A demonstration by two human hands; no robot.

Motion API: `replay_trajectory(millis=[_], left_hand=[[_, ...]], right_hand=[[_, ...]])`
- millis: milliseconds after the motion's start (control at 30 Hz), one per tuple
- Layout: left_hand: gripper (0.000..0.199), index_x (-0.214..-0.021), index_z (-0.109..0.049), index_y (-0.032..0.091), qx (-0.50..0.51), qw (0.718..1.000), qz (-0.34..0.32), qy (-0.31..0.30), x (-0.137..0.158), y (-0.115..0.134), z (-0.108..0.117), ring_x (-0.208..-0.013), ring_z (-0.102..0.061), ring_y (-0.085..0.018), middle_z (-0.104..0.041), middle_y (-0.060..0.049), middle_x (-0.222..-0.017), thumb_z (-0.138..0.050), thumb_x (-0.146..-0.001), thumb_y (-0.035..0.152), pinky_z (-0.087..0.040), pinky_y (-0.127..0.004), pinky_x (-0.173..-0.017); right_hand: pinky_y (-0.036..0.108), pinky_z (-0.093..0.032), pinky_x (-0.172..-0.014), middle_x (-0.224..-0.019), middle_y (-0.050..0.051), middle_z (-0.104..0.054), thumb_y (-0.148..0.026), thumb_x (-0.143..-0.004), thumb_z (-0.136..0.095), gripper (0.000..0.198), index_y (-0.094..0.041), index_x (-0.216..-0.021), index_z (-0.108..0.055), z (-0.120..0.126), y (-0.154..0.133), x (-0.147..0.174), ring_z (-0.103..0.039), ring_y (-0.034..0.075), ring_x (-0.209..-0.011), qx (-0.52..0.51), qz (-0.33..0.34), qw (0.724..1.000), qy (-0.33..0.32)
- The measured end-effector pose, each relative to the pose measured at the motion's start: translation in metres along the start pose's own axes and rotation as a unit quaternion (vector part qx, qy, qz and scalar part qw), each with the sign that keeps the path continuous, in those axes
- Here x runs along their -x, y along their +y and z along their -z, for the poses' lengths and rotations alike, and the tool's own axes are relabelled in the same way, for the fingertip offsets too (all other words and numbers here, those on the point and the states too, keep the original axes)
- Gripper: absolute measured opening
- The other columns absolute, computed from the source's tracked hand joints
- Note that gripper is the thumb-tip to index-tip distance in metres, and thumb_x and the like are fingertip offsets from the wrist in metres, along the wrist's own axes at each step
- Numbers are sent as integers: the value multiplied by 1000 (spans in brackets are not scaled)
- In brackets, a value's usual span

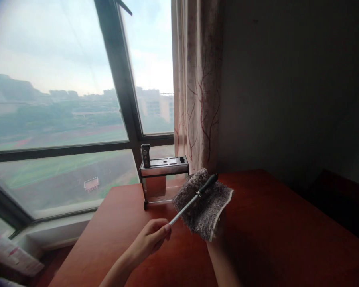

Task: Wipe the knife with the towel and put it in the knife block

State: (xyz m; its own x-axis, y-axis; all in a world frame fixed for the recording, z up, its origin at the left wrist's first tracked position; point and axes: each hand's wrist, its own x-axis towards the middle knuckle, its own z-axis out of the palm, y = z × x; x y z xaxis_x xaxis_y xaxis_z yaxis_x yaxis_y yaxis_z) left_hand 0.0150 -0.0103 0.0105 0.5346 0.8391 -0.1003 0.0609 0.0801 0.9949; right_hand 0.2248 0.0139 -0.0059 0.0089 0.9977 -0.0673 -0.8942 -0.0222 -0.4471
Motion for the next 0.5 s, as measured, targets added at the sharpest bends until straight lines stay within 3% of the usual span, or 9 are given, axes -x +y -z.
replay_trajectory(millis=[100, 267, 433, 500], left_hand=[[45, -66, -58, 15, -70, 997, 15, -14, 0, 0, -1, -41, -26, -8, -32, 8, -44, -53, -83, 57, -15, -23, -41], [45, -63, -56, 15, -141, 989, -32, 33, -4, -8, -13, -51, -33, -10, -37, 5, -54, -51, -86, 53, -22, -23, -48], [43, -64, -56, 15, -185, 978, -68, 62, -7, -16, -16, -54, -35, -11, -39, 4, -56, -49, -88, 51, -23, -24, -50], [42, -64, -55, 15, -208, 971, -88, 84, -7, -17, -14, -54, -34, -11, -39, 4, -55, -48, -88, 49, -22, -25, -50]], right_hand=[[52, -53, -83, -98, 4, -75, -59, -75, -60, 35, -36, -99, -70, -3, -6, 3, -67, 30, -101, 20, 30, 999, -1], [49, -54, -78, -100, 8, -75, -73, -71, -54, 52, -30, -94, -73, -1, 4, 7, -68, 30, -96, 55, 25, 998, -10], [43, -55, -79, -104, 6, -74, -65, -72, -63, 49, -26, -101, -70, 6, 15, 6, -69, 27, -91, 72, 8, 997, 4], [40, -56, -78, -103, 5, -74, -59, -74, -66, 46, -24, -104, -68, 5, 16, 6, -70, 25, -89, 96, 50, 994, 20]])
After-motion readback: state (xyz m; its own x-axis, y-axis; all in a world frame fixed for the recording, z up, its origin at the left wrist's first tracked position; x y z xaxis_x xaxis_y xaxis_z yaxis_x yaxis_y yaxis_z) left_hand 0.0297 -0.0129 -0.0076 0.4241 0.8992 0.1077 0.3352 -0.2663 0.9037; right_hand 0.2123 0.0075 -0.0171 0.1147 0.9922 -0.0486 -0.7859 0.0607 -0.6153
